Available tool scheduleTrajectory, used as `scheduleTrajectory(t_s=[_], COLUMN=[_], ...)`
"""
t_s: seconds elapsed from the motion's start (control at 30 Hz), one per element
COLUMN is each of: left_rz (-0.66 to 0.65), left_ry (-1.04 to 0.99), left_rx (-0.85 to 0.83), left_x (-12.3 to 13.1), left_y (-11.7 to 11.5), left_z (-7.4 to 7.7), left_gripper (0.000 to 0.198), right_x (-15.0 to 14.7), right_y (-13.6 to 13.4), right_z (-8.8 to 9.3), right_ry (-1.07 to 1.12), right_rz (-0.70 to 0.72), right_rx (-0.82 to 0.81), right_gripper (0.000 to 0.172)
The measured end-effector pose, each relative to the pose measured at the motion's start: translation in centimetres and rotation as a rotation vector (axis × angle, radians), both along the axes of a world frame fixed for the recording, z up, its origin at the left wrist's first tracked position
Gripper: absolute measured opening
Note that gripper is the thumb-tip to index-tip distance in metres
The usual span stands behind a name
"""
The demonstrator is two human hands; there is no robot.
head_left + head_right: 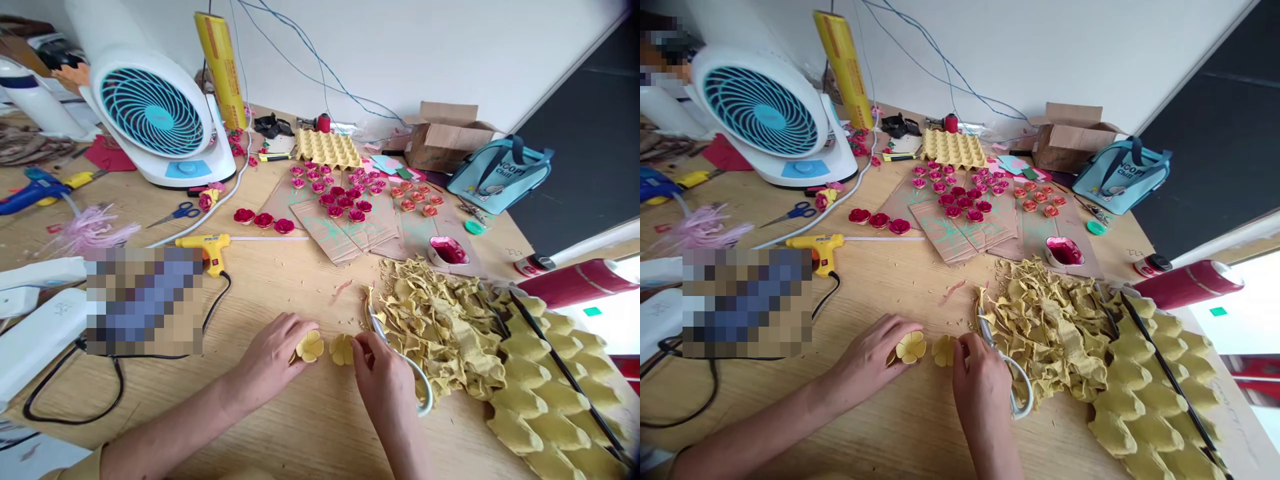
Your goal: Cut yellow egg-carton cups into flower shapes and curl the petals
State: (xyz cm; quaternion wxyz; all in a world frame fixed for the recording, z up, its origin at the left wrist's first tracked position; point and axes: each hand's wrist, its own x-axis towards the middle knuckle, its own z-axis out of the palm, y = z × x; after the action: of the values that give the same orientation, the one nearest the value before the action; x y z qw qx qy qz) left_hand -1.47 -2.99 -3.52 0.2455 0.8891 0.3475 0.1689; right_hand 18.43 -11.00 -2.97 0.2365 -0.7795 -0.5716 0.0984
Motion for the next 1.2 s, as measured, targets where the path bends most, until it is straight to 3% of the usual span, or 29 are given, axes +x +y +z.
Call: scheduleTrajectory(t_s=[0.27,0.47,0.83,1.2], left_rz=[-0.004,0.011,0.075,0.140], left_ry=[-0.013,-0.023,-0.020,-0.054], left_rx=[-0.021,-0.041,-0.031,-0.016], left_x=[-0.1,-1.0,-3.6,-3.7], left_y=[-0.3,-0.8,-1.3,-2.0], left_z=[0.0,0.5,0.6,-0.3], left_gripper=[0.062,0.073,0.067,0.053], right_x=[0.4,1.0,-0.1,-1.5], right_y=[0.0,-1.5,-6.2,-6.5], right_z=[-0.2,0.5,-0.5,-1.7], right_ry=[-0.024,-0.040,0.007,0.021], right_rz=[-0.049,-0.061,0.018,0.208], right_rx=[0.013,0.134,0.311,0.341], right_gripper=[0.026,0.025,0.015,0.010])
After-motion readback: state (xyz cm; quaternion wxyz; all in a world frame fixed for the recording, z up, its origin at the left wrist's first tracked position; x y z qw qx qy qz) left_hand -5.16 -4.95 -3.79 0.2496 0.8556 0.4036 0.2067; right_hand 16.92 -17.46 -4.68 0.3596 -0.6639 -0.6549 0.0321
